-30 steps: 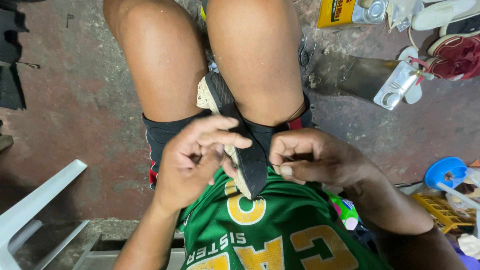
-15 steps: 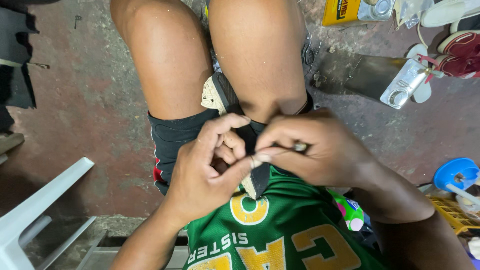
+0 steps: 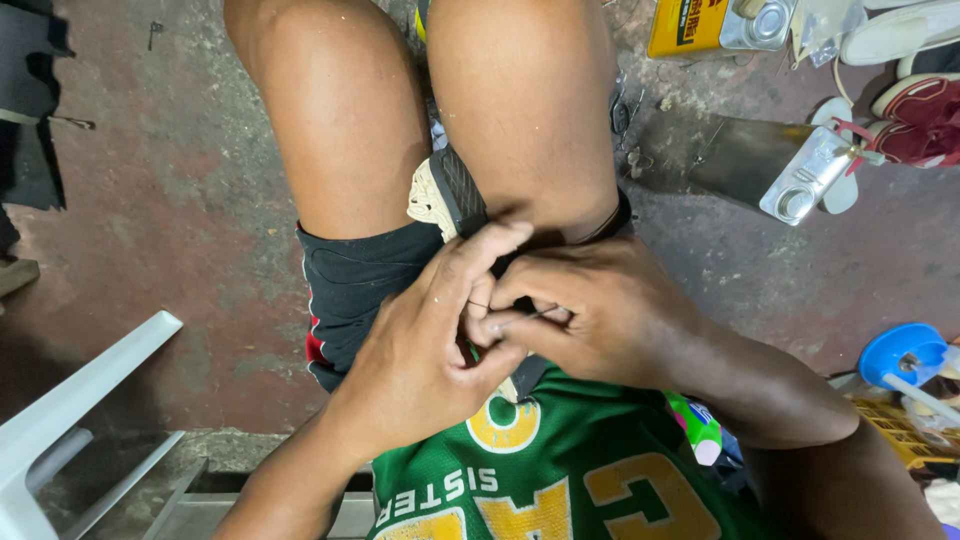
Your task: The person stitches a leather shoe upper to its sole using a needle and thread while holding the shoe on their lap.
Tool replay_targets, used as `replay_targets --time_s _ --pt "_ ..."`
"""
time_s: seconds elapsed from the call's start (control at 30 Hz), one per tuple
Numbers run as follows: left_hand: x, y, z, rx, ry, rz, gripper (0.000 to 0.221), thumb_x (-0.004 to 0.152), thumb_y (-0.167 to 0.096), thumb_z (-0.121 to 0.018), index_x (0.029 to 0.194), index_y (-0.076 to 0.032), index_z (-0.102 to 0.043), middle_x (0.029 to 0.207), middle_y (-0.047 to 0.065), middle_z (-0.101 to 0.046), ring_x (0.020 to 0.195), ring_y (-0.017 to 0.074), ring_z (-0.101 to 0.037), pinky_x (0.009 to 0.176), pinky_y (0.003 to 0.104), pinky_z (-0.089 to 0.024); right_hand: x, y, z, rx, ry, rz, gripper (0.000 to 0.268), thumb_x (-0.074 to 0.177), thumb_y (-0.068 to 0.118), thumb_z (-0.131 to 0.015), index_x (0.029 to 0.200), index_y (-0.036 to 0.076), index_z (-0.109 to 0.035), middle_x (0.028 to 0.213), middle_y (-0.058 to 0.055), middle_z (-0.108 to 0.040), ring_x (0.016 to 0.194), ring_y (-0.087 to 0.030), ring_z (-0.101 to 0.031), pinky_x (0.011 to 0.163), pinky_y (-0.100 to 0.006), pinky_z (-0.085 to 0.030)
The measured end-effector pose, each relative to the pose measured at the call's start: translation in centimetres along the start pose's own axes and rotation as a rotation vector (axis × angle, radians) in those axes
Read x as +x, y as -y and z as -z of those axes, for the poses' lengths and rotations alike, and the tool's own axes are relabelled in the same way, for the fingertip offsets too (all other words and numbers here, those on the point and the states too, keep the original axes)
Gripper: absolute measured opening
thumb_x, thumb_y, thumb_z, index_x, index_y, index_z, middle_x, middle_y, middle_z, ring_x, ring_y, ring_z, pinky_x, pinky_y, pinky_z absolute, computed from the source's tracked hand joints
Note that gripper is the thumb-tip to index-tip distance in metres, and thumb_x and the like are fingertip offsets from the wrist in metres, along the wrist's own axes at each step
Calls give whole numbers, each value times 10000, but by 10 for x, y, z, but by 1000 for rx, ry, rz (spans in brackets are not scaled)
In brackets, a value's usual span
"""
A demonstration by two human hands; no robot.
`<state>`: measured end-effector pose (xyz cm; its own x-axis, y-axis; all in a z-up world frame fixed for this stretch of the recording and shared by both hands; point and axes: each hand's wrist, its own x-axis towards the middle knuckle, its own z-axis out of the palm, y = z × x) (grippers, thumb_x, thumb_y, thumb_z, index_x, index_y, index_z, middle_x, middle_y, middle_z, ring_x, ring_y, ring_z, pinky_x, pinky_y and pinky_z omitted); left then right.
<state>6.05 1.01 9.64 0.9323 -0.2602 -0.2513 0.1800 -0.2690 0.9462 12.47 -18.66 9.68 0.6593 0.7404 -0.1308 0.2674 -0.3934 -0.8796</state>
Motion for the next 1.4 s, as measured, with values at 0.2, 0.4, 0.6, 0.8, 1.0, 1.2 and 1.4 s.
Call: replay_targets --time_s 0.2,0.4,0.6,0.8,1.0,1.2,1.4 --pt "1 -4 -1 37 -25 36 918 765 -89 -892 1533 -124 -390 976 53 -578 686 108 -614 585 249 -545 -19 -38 37 -516 -124 -134 105 951 90 -738 1041 99 -685 923 -84 -698 675 -244 -670 579 -350 -517" --pt "1 -5 3 7 -7 48 930 755 -81 -884 1541 -119 -389 967 59 -561 667 107 -631 577 251 -548 -48 -114 141 -1199 -161 -384 106 915 65 -745 1006 52 -691 917 -154 -696 727 -320 -671 628 -403 -514" --pt "5 -8 2 2 -19 10 897 778 -71 -861 1534 -89 -377 1324 108 -642 677 111 -652 593 250 -559 -66 -116 140 -1090 -142 -587 151 966 89 -603 1110 111 -646 983 -158 -700 806 -335 -686 693 -435 -538" --pt "12 -15 -1 12 -37 45 879 796 -60 -846 1534 -78 -369 1423 112 -616 629 105 -661 589 240 -568 -60 -39 20 -322 120 -686 483 943 159 -585 1422 185 -524 1030 -170 -717 839 -345 -733 724 -452 -581" --pt "3 -4 -5 -18 -95 -30 689 828 -25 -810 1434 -49 -483 1402 143 -599 719 115 -711 618 223 -576 -36 -25 -20 -41 -46 -123 368 1035 169 -538 1385 57 -513 1142 -190 -718 964 -342 -733 794 -433 -579" --pt "-18 22 -11 125 -572 -174 198 1004 47 -594 1180 -40 -618 1307 150 -615 946 227 -725 817 321 -616 -37 -24 -5 778 -208 -357 370 1050 142 -482 1392 3 -497 844 -29 -595 710 -120 -530 660 -293 -452" --pt "-22 48 -17 391 -379 -98 53 953 -54 -684 948 -33 -635 820 121 -633 734 287 -645 648 392 -507 -30 -18 -35 511 -105 -312 749 803 117 -836 1427 8 -435 745 58 -453 642 -15 -398 550 -181 -320"
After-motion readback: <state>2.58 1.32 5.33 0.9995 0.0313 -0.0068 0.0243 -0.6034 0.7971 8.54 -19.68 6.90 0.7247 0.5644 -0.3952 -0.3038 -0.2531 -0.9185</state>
